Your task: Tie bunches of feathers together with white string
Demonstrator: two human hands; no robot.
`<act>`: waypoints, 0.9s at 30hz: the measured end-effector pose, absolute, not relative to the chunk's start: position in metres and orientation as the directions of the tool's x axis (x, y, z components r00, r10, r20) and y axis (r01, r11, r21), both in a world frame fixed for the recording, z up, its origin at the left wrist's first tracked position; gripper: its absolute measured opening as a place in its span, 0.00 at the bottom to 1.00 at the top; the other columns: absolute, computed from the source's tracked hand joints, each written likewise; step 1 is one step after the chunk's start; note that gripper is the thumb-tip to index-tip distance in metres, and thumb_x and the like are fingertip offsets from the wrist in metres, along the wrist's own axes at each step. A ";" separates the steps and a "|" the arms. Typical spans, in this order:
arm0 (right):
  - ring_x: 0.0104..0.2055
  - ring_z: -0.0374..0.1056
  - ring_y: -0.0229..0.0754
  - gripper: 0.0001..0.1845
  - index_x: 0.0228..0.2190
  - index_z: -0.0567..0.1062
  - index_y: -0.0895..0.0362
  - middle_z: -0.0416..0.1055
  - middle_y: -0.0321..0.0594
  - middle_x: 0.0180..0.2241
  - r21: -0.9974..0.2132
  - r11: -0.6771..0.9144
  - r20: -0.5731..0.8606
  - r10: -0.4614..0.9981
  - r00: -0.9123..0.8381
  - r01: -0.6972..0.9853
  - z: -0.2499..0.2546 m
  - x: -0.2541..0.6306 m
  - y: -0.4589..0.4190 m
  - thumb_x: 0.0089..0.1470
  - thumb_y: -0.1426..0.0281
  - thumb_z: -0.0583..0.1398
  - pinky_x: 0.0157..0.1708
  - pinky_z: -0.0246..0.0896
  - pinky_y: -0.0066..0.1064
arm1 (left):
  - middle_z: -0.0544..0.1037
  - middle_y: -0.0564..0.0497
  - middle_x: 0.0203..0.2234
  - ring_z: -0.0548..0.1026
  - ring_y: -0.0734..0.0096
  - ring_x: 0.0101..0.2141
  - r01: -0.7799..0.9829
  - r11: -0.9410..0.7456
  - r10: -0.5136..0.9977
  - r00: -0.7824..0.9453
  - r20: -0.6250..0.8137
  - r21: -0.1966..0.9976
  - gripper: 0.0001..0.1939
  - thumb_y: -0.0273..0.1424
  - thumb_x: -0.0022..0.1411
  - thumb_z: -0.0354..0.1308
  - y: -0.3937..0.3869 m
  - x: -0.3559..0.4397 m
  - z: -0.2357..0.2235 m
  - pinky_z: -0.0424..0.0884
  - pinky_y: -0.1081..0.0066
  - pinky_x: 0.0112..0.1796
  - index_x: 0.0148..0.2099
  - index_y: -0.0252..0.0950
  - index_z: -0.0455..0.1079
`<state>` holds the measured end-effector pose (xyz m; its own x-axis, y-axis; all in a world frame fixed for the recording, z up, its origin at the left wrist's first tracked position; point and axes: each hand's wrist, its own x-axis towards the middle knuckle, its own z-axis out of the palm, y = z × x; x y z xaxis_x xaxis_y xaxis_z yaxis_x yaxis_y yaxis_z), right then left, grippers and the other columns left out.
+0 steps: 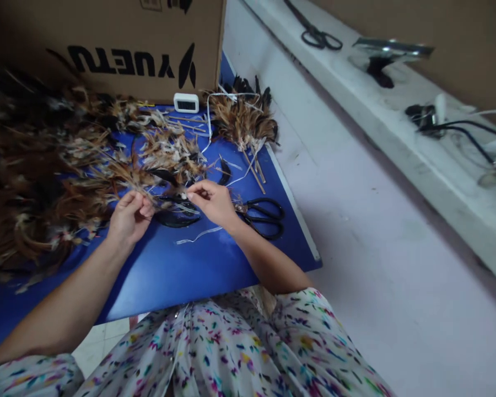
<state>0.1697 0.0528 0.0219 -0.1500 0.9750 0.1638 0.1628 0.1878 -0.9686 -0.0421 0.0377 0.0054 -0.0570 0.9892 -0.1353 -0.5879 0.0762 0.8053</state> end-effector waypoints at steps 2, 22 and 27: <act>0.30 0.66 0.35 0.07 0.32 0.78 0.58 0.74 0.38 0.32 -0.901 0.301 0.248 0.948 -0.197 0.312 0.023 0.171 0.069 0.52 0.67 0.63 0.34 0.63 0.29 | 0.71 0.56 0.18 0.64 0.85 0.17 -0.608 0.082 0.988 -0.054 -0.145 0.790 0.14 0.29 0.50 0.71 0.041 -0.045 0.003 0.60 0.82 0.20 0.27 0.34 0.66; 0.46 0.66 0.47 0.14 0.39 0.78 0.59 0.72 0.48 0.45 -0.053 0.586 0.197 0.800 -0.566 0.809 0.036 0.158 0.134 0.63 0.74 0.52 0.41 0.59 0.34 | 0.72 0.55 0.18 0.64 0.83 0.16 -0.646 0.075 0.990 -0.044 -0.135 0.760 0.13 0.28 0.49 0.70 0.046 -0.045 -0.003 0.61 0.80 0.19 0.26 0.33 0.66; 0.42 0.69 0.46 0.09 0.35 0.78 0.58 0.75 0.44 0.38 -0.301 0.585 0.318 0.806 -0.499 0.753 0.041 0.177 0.125 0.59 0.75 0.56 0.44 0.60 0.35 | 0.73 0.54 0.18 0.65 0.82 0.16 -0.656 0.070 0.989 -0.052 -0.137 0.751 0.11 0.26 0.47 0.70 0.047 -0.045 -0.005 0.62 0.80 0.19 0.26 0.33 0.69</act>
<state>0.1770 0.1253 0.0409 -0.4994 0.8059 0.3179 0.7530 0.5852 -0.3009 -0.0449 0.0469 -0.0049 -0.0521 0.9892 -0.1371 -0.6563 0.0695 0.7513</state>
